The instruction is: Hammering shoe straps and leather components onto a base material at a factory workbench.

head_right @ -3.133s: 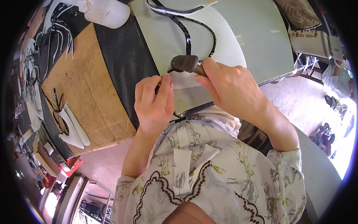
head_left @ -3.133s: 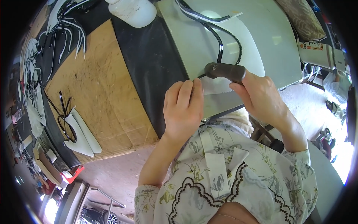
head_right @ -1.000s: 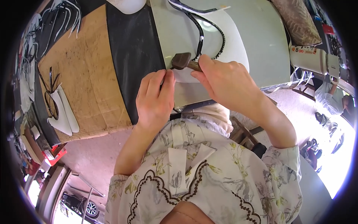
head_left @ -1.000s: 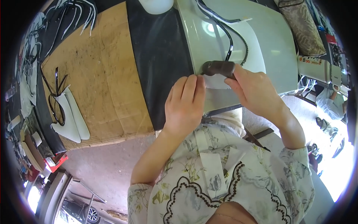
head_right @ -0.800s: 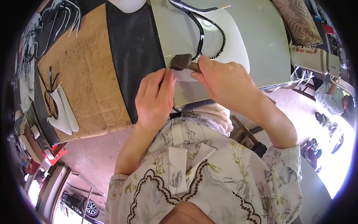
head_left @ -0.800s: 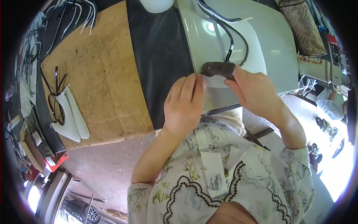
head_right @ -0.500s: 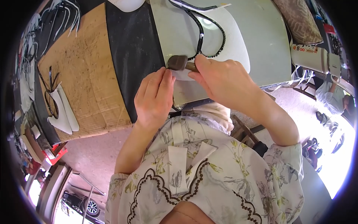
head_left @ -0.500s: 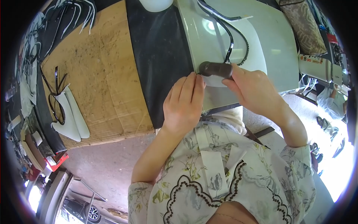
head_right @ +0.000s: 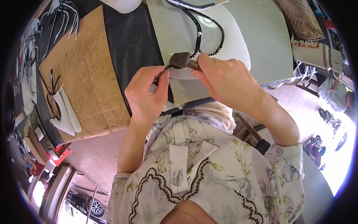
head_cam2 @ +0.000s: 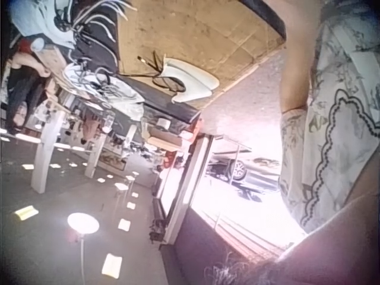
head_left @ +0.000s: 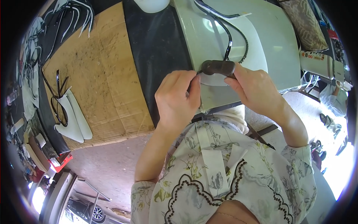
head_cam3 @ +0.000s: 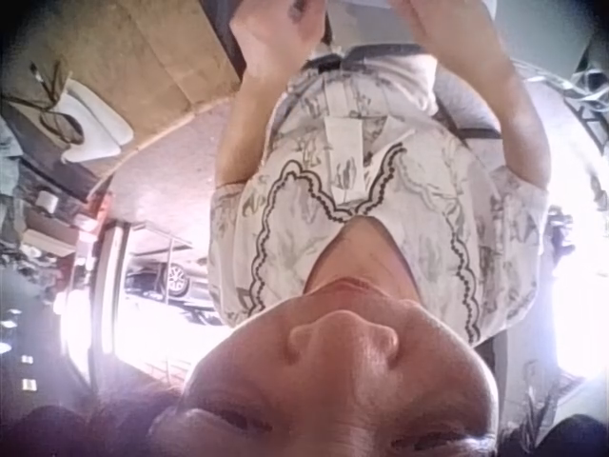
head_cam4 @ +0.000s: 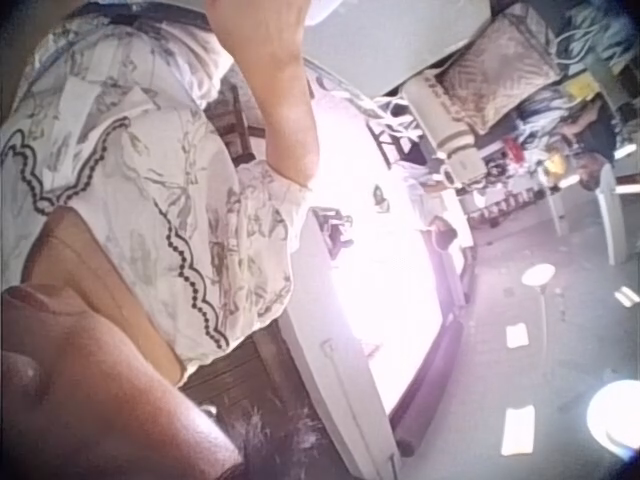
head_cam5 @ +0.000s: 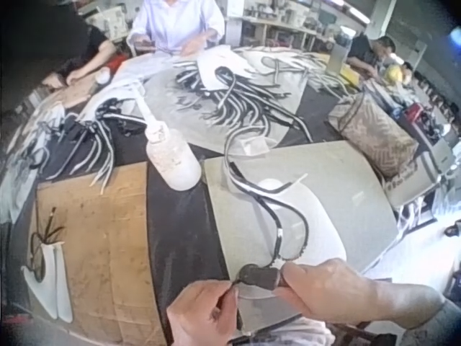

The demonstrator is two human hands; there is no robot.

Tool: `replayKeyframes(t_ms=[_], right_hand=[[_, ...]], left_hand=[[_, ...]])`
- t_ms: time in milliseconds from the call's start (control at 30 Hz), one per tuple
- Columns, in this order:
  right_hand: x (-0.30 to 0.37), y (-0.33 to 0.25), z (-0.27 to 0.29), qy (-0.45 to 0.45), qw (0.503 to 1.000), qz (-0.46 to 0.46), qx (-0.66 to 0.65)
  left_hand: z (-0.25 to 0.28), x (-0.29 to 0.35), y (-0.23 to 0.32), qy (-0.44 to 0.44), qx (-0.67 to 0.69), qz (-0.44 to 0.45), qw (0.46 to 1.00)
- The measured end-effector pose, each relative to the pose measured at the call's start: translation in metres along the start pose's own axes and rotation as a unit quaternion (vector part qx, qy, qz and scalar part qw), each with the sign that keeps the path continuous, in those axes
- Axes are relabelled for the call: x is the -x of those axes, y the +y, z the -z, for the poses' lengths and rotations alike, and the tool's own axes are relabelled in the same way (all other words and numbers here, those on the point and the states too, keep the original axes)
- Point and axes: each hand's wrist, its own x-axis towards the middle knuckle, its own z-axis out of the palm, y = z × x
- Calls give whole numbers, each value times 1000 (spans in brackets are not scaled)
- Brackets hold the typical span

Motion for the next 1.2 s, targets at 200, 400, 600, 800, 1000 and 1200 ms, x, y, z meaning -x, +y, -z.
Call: replayKeyframes(t_ms=[200,400,600,800,1000,1200], right_hand=[[-2,-3,5,15,1000,5,-21],[-9,-8,9,-3,1000,22,8],[-11,-11,11,-35,999,27,11],[-16,-11,15,-70,997,24,34],[-10,-15,42,91,995,26,-41],[-3,-1,19,-1,1000,-24,-1]], left_hand=[[-9,13,-2,51,-180,-182,965],[-10,16,-6,68,-161,-181,968],[-9,16,-7,79,-90,-141,983],[-8,15,-6,108,-72,-103,986],[-8,12,-2,76,58,24,995],[-10,3,3,40,100,71,992]])
